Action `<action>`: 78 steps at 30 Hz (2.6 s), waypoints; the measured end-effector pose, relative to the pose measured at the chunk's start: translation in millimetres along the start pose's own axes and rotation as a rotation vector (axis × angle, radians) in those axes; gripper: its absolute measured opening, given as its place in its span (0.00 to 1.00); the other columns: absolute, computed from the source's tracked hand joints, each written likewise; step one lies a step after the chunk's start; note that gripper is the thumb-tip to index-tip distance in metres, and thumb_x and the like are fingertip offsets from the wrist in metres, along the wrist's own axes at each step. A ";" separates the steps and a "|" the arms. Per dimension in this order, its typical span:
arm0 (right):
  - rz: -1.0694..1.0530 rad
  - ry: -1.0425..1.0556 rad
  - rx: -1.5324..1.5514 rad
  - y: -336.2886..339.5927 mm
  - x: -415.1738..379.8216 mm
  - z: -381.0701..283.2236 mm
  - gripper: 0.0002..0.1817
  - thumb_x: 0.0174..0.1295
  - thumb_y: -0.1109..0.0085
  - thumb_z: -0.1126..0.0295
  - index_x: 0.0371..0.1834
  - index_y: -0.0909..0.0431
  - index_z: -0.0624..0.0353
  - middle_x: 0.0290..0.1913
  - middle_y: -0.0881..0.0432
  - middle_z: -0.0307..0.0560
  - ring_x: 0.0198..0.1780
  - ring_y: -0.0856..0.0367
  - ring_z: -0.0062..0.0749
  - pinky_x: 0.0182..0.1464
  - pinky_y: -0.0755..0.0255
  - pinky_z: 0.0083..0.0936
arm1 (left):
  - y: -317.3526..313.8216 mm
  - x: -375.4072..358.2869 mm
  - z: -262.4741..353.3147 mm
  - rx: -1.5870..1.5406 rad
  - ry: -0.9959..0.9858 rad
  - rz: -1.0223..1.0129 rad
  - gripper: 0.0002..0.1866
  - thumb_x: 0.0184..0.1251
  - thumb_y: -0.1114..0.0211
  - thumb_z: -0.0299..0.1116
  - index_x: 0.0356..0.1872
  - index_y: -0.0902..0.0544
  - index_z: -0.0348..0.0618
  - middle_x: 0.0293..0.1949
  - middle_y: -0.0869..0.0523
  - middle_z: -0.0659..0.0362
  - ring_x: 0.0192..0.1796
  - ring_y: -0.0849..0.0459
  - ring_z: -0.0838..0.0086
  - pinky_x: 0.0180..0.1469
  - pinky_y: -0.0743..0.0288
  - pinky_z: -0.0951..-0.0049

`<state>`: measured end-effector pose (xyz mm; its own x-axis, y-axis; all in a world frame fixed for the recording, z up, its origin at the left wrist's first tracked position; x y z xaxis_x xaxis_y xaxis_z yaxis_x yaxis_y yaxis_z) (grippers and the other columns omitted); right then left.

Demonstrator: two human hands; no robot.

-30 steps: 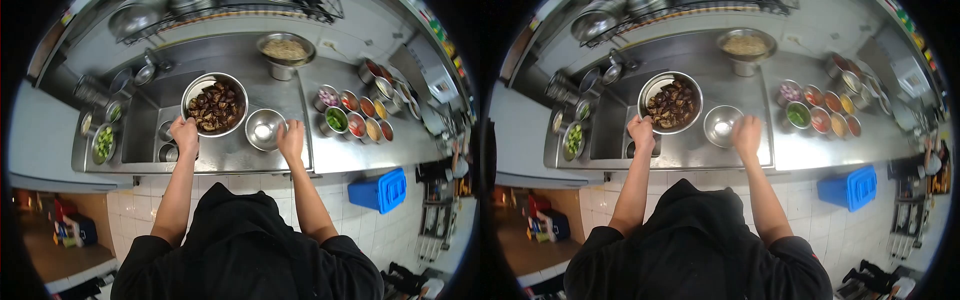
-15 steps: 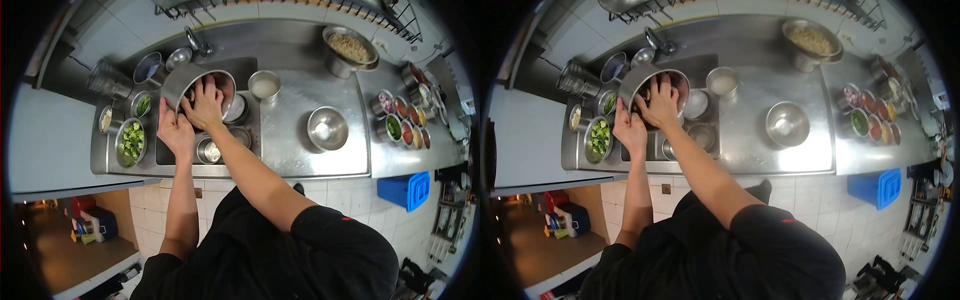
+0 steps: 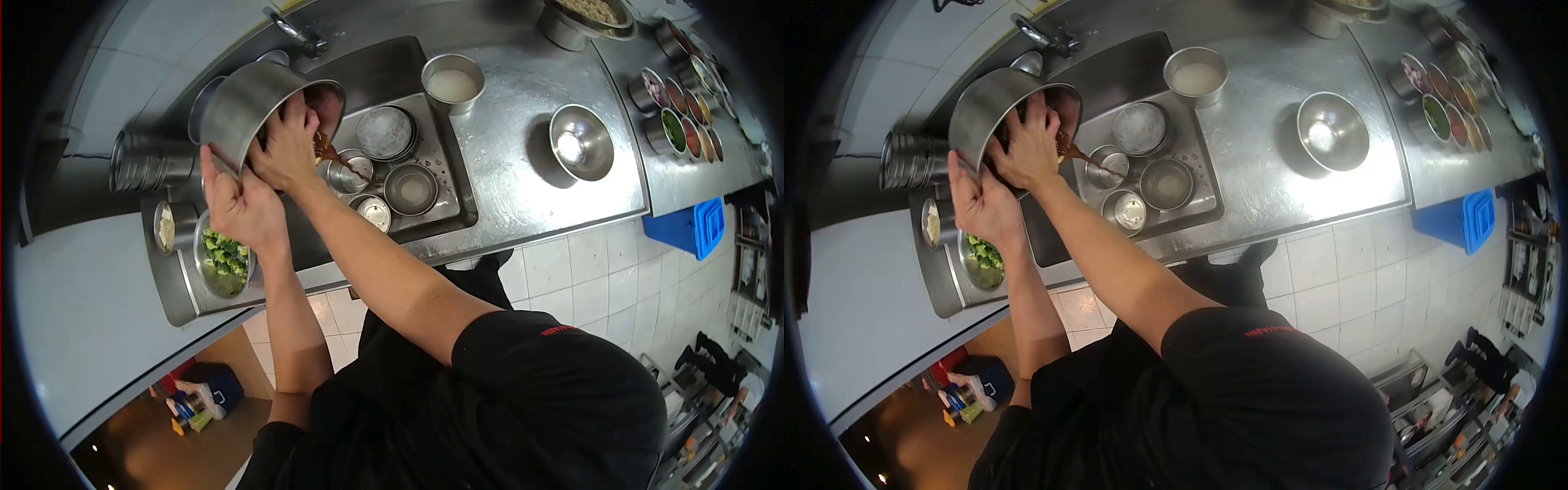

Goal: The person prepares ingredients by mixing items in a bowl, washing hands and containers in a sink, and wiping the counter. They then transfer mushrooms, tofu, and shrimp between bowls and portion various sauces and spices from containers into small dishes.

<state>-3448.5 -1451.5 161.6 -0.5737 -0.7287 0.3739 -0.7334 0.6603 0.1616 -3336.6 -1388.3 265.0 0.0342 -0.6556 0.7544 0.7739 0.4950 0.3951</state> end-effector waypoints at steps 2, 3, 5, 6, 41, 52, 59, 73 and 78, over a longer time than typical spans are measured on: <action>0.025 0.022 0.028 2.2 3.9 -5.3 0.40 0.66 0.42 0.42 0.78 0.32 0.51 0.83 0.48 0.72 0.86 0.55 0.63 0.75 0.56 0.67 | -1.0 4.5 0.2 -0.022 -0.034 0.002 0.18 0.64 0.34 0.15 0.19 0.33 0.31 0.63 0.13 0.41 0.40 0.17 0.72 0.36 0.27 0.71; 0.028 0.019 0.023 3.6 5.3 -6.3 0.40 0.66 0.42 0.42 0.78 0.32 0.51 0.83 0.48 0.72 0.86 0.55 0.63 0.75 0.56 0.67 | -0.6 5.3 -0.4 -0.028 -0.049 0.010 0.19 0.66 0.34 0.15 0.19 0.34 0.31 0.64 0.13 0.44 0.36 0.22 0.75 0.34 0.29 0.72; 0.054 0.043 0.041 4.5 7.3 -9.9 0.39 0.66 0.42 0.42 0.77 0.30 0.50 0.83 0.48 0.72 0.85 0.55 0.63 0.75 0.56 0.67 | 0.5 7.1 -0.4 -0.040 -0.078 0.024 0.21 0.70 0.34 0.16 0.18 0.35 0.31 0.65 0.12 0.48 0.28 0.32 0.83 0.30 0.35 0.75; 0.057 0.044 0.044 4.9 7.6 -11.1 0.39 0.66 0.42 0.42 0.77 0.30 0.50 0.83 0.48 0.72 0.85 0.55 0.63 0.75 0.56 0.67 | 0.3 7.1 1.6 -0.055 -0.085 0.025 0.22 0.70 0.34 0.15 0.19 0.37 0.32 0.65 0.12 0.48 0.28 0.32 0.82 0.30 0.35 0.75; 0.142 0.128 -0.062 33.0 11.0 -35.8 0.35 0.64 0.38 0.43 0.71 0.22 0.48 0.76 0.35 0.66 0.80 0.47 0.64 0.72 0.51 0.71 | 8.8 10.6 19.2 -0.076 -0.037 0.051 0.22 0.65 0.30 0.15 0.19 0.36 0.34 0.60 0.11 0.39 0.45 0.11 0.67 0.46 0.21 0.72; -0.055 0.298 -0.447 277.1 -23.1 35.9 0.14 0.58 0.35 0.69 0.47 0.15 0.61 0.51 0.12 0.55 0.59 0.18 0.52 0.62 0.25 0.49 | -49.5 -202.4 -89.9 -0.624 1.415 -0.315 0.19 0.58 0.45 0.10 0.49 0.19 0.38 0.45 0.16 0.51 0.48 0.11 0.57 0.41 0.11 0.49; 0.040 -0.701 -0.864 600.8 -42.6 262.2 0.19 0.58 0.36 0.68 0.47 0.16 0.73 0.45 0.12 0.71 0.53 0.12 0.60 0.56 0.19 0.51 | -147.0 -152.3 76.5 -0.738 0.614 -0.317 0.10 0.61 0.42 0.11 0.24 0.30 0.34 0.65 0.16 0.42 0.42 0.15 0.77 0.40 0.24 0.77; 0.012 -0.716 0.179 579.7 32.4 154.8 0.16 0.63 0.39 0.74 0.37 0.20 0.85 0.33 0.12 0.62 0.27 0.08 0.49 0.28 0.14 0.37 | -231.1 -118.2 342.6 -0.583 -0.267 -0.032 0.17 0.53 0.40 0.08 0.19 0.40 0.33 0.68 0.17 0.39 0.24 0.24 0.71 0.27 0.31 0.72; 0.002 -0.676 0.144 607.6 22.7 185.0 0.12 0.66 0.40 0.75 0.34 0.20 0.78 0.32 0.14 0.57 0.23 0.11 0.46 0.25 0.15 0.38 | -249.3 -134.6 366.1 -0.495 -0.341 -0.008 0.17 0.59 0.40 0.08 0.20 0.39 0.32 0.67 0.15 0.45 0.24 0.28 0.77 0.27 0.31 0.77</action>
<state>-3974.6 -1100.5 99.2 -0.6421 -0.7118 -0.2849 -0.7465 0.6651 0.0208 -3765.7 -1214.6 257.0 -0.1138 -0.3978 0.9104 0.9787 0.1128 0.1716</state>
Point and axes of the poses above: each hand's wrist, its own x-axis towards the middle knuckle, its own y-axis out of the back of the hand, z = x × y, the point moved 9 cm from there along x, towards the middle knuckle
